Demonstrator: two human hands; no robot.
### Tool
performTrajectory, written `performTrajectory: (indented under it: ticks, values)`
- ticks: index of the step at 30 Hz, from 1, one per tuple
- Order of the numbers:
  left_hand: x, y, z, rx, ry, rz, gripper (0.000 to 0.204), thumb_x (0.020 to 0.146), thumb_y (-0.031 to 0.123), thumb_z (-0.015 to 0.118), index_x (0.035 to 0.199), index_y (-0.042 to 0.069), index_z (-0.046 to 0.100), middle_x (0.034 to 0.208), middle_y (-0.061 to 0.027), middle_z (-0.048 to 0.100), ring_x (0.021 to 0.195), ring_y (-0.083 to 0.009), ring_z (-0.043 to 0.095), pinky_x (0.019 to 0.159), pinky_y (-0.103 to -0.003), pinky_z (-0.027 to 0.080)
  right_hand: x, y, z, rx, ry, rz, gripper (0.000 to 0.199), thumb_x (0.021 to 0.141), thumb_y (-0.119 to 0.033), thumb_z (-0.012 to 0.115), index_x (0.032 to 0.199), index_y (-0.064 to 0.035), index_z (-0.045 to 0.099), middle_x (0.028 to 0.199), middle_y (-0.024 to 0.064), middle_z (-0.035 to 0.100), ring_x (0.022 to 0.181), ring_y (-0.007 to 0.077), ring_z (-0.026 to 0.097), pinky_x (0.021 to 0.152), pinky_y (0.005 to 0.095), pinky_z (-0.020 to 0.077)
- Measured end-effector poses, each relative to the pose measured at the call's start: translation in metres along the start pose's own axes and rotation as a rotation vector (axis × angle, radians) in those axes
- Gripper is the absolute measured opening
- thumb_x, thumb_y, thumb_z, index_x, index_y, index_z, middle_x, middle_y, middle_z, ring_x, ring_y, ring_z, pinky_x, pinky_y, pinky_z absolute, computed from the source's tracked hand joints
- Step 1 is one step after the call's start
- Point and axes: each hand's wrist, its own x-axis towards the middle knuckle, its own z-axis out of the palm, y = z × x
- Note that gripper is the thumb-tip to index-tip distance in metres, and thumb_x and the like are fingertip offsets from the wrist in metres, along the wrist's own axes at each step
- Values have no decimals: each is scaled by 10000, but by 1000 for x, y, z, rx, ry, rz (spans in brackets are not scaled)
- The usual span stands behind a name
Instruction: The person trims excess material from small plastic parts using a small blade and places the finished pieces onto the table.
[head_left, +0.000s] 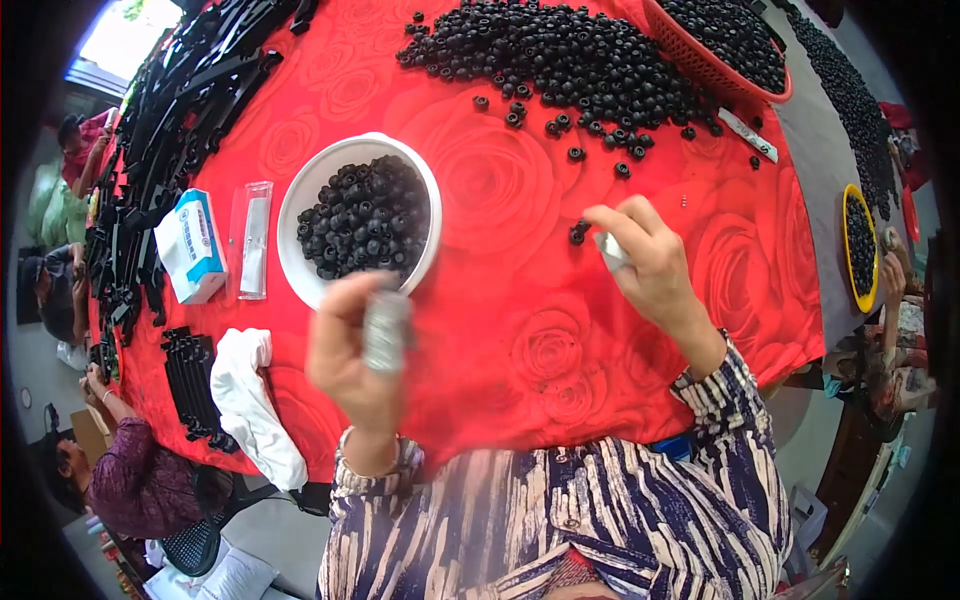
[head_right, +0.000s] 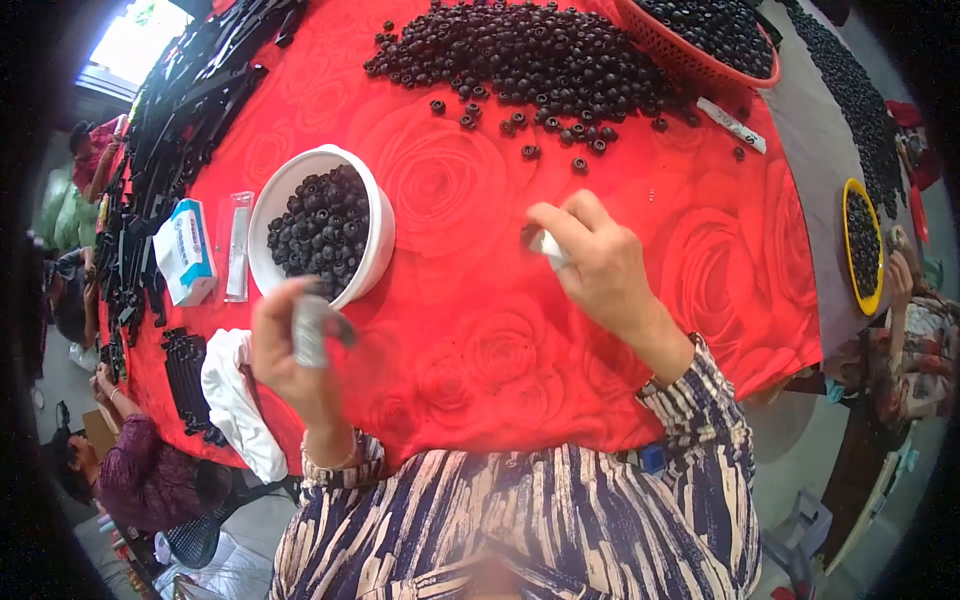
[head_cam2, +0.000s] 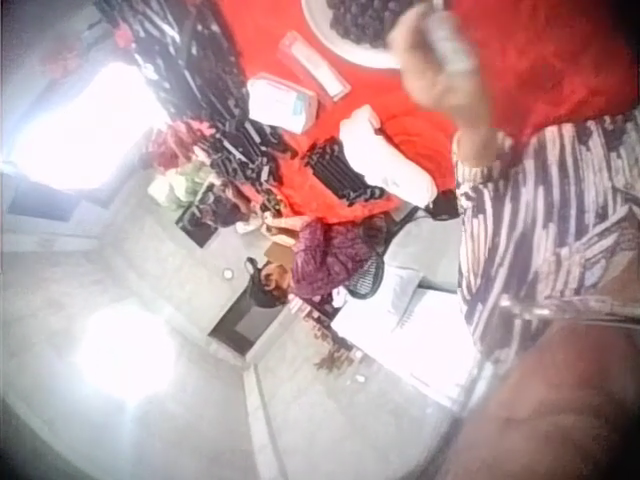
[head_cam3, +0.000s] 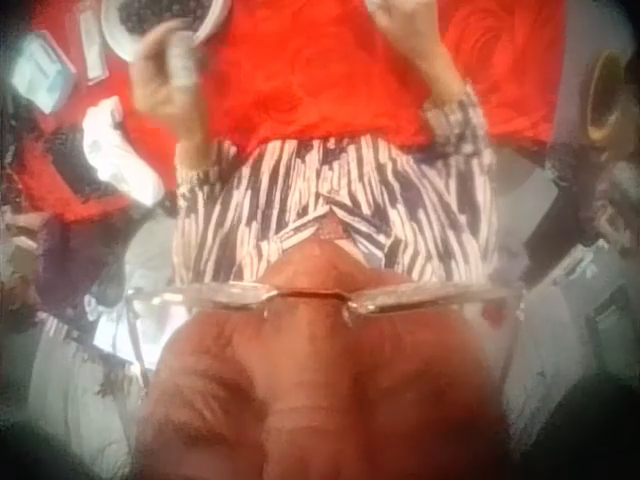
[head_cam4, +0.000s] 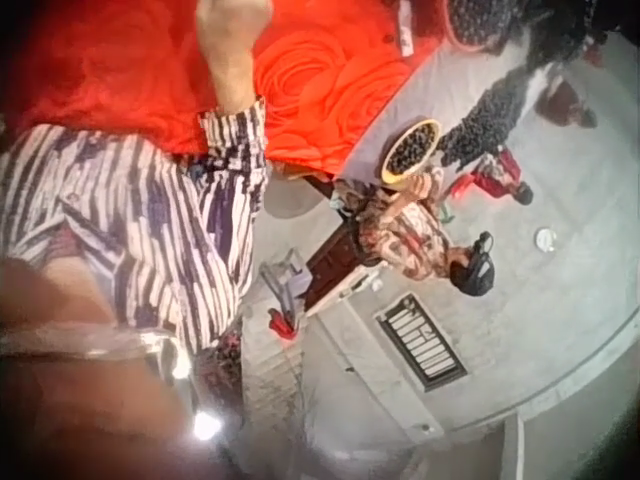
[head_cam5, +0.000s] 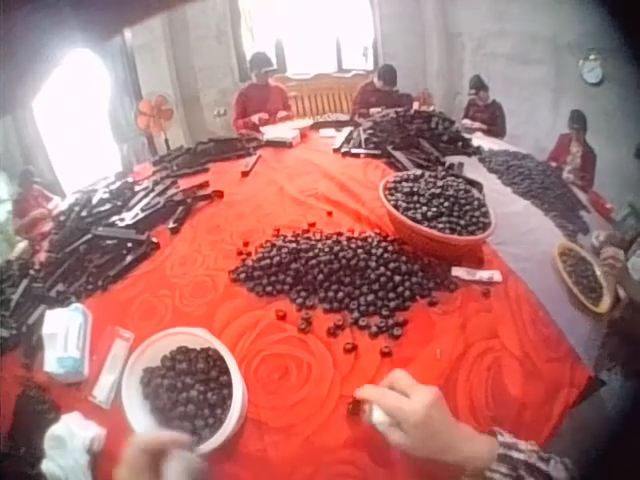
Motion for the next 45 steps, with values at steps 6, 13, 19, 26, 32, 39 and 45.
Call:
performTrajectory:
  ticks: [6,13,19,26,32,39,45]
  values:
    - [35,-11,-26,340,179,149,268,810,-38,615,1073,-23,566,888,-34,588,740,-66,516,653,-173,412,18,8,4,-196,-224,-93,301,701,6,612,991,-71,590,778,89,519,677,293,581,567,389,473]
    - [-3,13,3,173,-57,-16,229,744,-14,686,965,6,629,848,-26,600,685,-77,538,593,-193,424,5,-15,1,226,-266,7,231,694,16,676,909,-22,603,748,63,564,650,176,571,563,281,443]
    - [-20,-6,31,-493,-547,-813,189,847,108,624,1001,1,600,762,-27,612,514,-49,504,440,-182,384,-5,-47,7,355,-316,-82,253,677,-12,687,912,-26,593,737,86,551,641,226,579,544,314,452]
    - [-30,-21,35,-549,-616,-855,195,875,173,603,966,1,600,757,-9,590,542,-35,504,466,-169,399,-19,-59,11,304,-255,-78,316,640,38,663,946,-6,594,758,112,548,651,250,582,551,322,456]
    - [-30,-26,33,-935,-662,-1053,239,910,205,538,992,-9,603,764,-14,585,665,-58,514,595,-182,411,-16,-52,4,559,-365,123,253,702,-20,705,940,4,623,738,43,531,640,111,515,549,241,396]
    - [-41,-28,39,-1052,-621,-1132,249,910,217,535,996,-7,603,811,-21,582,696,-70,514,592,-199,421,-17,-47,3,518,-365,-27,262,675,-36,721,908,2,609,755,87,571,662,201,572,562,295,449]
    - [-37,-29,33,-1027,-690,-1148,226,878,173,582,1001,-15,608,842,-36,609,703,-81,550,603,-195,449,-18,-45,5,596,-411,-45,249,673,-59,730,885,0,614,727,93,569,634,210,570,540,295,444]
